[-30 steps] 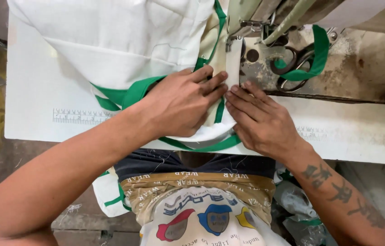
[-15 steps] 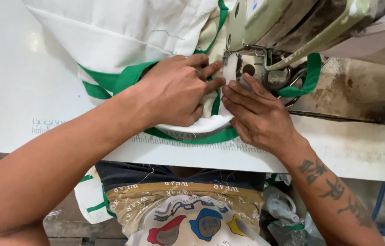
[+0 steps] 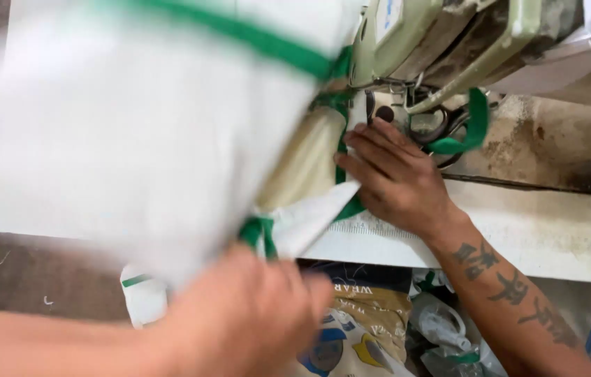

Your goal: Sewing green fabric straps onto a white canvas tote bag using an industrial sewing machine.

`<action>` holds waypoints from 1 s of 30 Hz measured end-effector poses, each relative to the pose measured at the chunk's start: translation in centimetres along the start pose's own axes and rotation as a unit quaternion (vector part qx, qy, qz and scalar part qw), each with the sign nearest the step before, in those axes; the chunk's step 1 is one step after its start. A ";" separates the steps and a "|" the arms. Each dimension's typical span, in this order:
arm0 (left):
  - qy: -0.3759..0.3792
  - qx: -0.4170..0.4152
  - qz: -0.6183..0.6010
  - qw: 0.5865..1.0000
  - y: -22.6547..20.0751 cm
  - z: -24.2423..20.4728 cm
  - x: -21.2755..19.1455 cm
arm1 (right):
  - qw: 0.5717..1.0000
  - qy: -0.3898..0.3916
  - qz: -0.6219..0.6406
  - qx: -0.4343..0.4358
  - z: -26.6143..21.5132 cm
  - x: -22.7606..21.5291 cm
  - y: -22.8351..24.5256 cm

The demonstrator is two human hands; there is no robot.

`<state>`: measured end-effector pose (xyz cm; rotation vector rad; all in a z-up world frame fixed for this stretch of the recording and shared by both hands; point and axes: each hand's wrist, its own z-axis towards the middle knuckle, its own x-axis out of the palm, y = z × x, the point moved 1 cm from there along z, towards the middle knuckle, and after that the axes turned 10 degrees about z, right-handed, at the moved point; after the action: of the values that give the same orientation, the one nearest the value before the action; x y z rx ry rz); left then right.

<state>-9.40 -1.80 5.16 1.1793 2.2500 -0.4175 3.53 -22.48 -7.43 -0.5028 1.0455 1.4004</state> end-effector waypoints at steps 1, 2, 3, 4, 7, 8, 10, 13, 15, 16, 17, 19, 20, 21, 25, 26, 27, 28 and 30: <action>-0.154 0.015 -0.070 0.985 -2.8 0.8 0.7 | 0.999 -0.020 0.004 -0.040 -0.1 -0.2 1.1; -0.304 0.026 -0.138 0.942 -5.6 1.5 1.4 | 0.996 -0.040 0.008 -0.081 -0.1 -0.3 2.3; -0.304 0.026 -0.136 0.943 -4.1 1.7 -0.2 | 0.996 -0.042 0.007 -0.081 -0.9 -0.2 2.6; -0.429 -0.006 -0.121 0.895 -2.5 1.6 -2.0 | 0.998 -0.025 0.059 -0.020 -1.6 0.0 2.7; -0.500 -0.054 0.008 0.864 4.2 5.1 -2.5 | 0.997 -0.020 0.056 0.043 -4.4 1.5 2.3; -0.447 -0.069 0.120 0.884 6.8 7.0 -1.8 | 0.999 -0.031 -0.001 0.045 -5.4 2.2 1.9; -0.433 -0.109 0.178 0.877 6.5 9.4 2.9 | 0.999 -0.020 0.025 0.034 -4.2 1.2 2.6; -0.432 -0.111 0.163 0.880 7.9 9.6 5.1 | 0.998 -0.021 0.058 0.006 -2.5 0.2 2.9; -0.438 -0.078 0.079 0.892 8.8 9.3 5.3 | 0.997 -0.026 0.075 -0.013 -2.1 0.2 3.6; -0.452 -0.068 0.086 0.885 9.2 9.4 5.3 | 0.997 -0.048 0.063 -0.016 -1.9 0.3 4.0; -0.465 -0.060 0.098 0.878 10.1 9.3 5.1 | 0.996 -0.074 0.048 -0.022 -1.3 0.5 4.2; -0.507 -0.058 0.089 0.856 9.2 8.5 4.3 | 0.995 -0.069 0.063 -0.025 -1.8 0.7 4.0; -0.549 -0.053 0.078 0.830 9.0 8.2 3.7 | 0.995 -0.062 0.075 -0.025 -2.0 0.8 3.8; -0.548 -0.052 0.077 0.831 8.7 9.1 4.3 | 0.995 -0.062 0.076 -0.023 -1.9 0.4 3.5; -0.498 -0.108 0.083 0.856 8.1 11.0 6.0 | 0.997 -0.042 0.056 -0.039 -1.5 -0.2 3.2; -0.487 -0.103 0.099 0.862 8.4 11.0 5.9 | 0.998 -0.046 0.027 -0.035 -1.2 -0.3 3.2; -0.490 -0.103 0.098 0.860 8.9 10.7 5.5 | 0.998 -0.043 0.026 -0.036 -1.5 -0.2 2.7; -0.497 -0.080 0.095 0.859 9.3 10.4 5.2 | 1.000 -0.026 0.014 -0.002 -1.8 -0.1 2.2; -0.502 -0.057 0.086 0.859 9.2 10.1 5.4 | 0.999 -0.005 0.009 0.034 -2.2 0.1 2.6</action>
<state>-0.95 1.78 -6.26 0.7922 1.2285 -0.6297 0.46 -23.77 -7.88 -0.4371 1.0872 1.3771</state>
